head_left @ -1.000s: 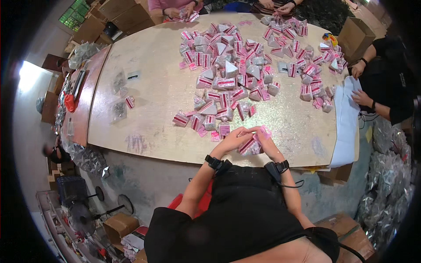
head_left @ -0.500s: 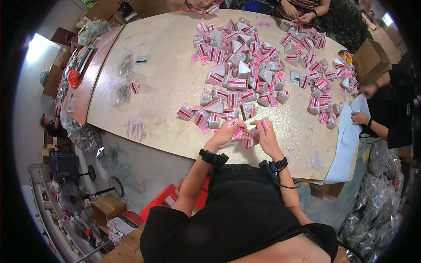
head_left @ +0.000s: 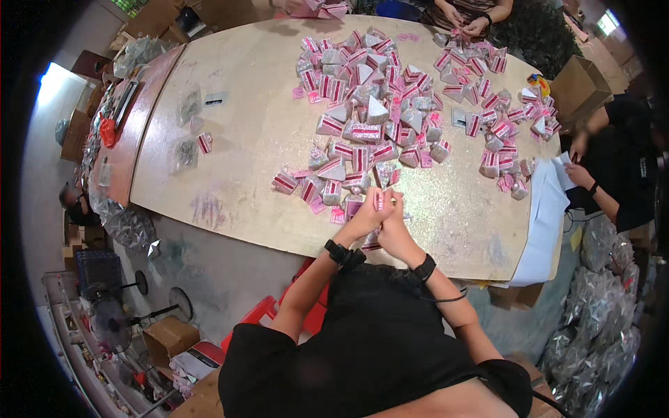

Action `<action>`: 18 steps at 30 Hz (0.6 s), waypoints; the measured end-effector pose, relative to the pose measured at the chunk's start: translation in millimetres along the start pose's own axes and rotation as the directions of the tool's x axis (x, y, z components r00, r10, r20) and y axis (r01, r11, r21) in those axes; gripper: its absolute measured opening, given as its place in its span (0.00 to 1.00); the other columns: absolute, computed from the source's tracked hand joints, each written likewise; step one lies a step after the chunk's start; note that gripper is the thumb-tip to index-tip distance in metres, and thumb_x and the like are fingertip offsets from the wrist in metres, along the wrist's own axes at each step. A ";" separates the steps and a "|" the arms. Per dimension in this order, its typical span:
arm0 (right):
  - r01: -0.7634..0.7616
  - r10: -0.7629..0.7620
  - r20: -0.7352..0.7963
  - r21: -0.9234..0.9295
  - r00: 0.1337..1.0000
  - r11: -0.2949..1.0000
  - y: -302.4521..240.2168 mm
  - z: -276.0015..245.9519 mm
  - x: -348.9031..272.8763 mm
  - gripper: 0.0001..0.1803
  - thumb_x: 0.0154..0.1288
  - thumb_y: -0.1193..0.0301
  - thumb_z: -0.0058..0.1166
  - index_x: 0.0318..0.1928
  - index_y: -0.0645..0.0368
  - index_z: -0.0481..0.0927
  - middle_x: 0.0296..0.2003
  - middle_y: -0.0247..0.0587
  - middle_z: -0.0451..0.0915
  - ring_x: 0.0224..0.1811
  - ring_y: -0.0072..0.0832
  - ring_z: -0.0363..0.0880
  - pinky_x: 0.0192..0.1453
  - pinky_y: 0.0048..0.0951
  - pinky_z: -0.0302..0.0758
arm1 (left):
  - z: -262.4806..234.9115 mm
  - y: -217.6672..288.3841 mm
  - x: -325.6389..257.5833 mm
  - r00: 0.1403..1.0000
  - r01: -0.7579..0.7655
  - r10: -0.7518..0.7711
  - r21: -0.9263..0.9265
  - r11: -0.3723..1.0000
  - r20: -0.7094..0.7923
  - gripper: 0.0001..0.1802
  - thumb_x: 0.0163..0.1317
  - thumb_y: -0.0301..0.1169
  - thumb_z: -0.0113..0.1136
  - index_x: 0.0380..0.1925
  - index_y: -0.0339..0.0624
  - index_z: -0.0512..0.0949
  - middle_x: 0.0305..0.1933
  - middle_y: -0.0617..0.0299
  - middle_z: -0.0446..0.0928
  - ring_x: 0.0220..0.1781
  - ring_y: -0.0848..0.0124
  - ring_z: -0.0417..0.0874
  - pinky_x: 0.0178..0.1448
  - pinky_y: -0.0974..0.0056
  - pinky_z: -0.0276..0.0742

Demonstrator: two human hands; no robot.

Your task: Packaging small pink and white products into small bags and then into larger clear plastic bags.

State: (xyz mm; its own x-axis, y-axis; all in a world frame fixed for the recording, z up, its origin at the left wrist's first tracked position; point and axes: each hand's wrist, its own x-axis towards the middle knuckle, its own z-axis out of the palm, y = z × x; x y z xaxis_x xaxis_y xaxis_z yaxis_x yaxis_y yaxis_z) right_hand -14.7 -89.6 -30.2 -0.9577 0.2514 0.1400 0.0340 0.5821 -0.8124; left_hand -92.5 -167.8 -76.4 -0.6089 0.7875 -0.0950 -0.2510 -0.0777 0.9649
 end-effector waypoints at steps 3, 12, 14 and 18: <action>0.050 -0.041 0.143 -0.054 0.989 0.997 -0.8 -1.8 -7.2 0.27 0.47 0.83 0.47 0.53 0.71 0.63 0.51 0.60 0.62 0.58 0.50 0.60 0.61 0.36 0.60 | -9.7 -7.7 5.5 0.962 0.109 -0.178 -0.306 0.946 -0.208 0.14 0.66 0.34 0.46 0.46 0.42 0.58 0.46 0.52 0.72 0.45 0.67 0.75 0.41 0.68 0.73; -0.051 0.158 -0.408 0.259 0.899 0.964 171.2 36.1 73.0 0.19 0.52 0.63 0.58 0.39 0.64 0.75 0.35 0.48 0.74 0.40 0.37 0.74 0.42 0.36 0.71 | -47.9 -1.6 -24.6 0.945 0.142 -0.100 0.114 0.983 -0.310 0.08 0.55 0.20 0.52 0.36 0.36 0.74 0.31 0.61 0.77 0.28 0.75 0.78 0.26 0.73 0.69; -0.353 0.374 -0.187 0.134 0.908 0.926 235.7 48.4 78.0 0.25 0.44 0.58 0.65 0.39 0.63 0.76 0.36 0.51 0.74 0.41 0.38 0.74 0.44 0.37 0.70 | -48.1 -13.0 -26.8 0.872 0.197 -0.223 -0.104 0.975 -0.436 0.10 0.54 0.20 0.52 0.38 0.37 0.73 0.26 0.63 0.76 0.23 0.77 0.75 0.24 0.73 0.68; -0.430 0.450 -0.113 0.167 0.886 0.887 219.3 76.3 71.9 0.26 0.40 0.57 0.67 0.35 0.63 0.76 0.27 0.47 0.76 0.28 0.37 0.75 0.35 0.36 0.72 | -45.8 7.2 -49.6 0.823 0.122 -0.146 -0.081 0.989 -0.550 0.11 0.59 0.30 0.57 0.38 0.37 0.71 0.26 0.66 0.75 0.19 0.82 0.69 0.22 0.75 0.66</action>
State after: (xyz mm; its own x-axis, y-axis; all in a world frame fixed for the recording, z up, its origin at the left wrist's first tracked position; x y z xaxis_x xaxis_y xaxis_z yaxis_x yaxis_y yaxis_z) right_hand -98.0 -2.8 -241.5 -0.8008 0.5719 -0.1777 0.3937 0.2791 -0.8758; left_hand -98.6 -235.4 -76.0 -0.8776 0.3232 -0.3540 -0.3834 -0.0301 0.9231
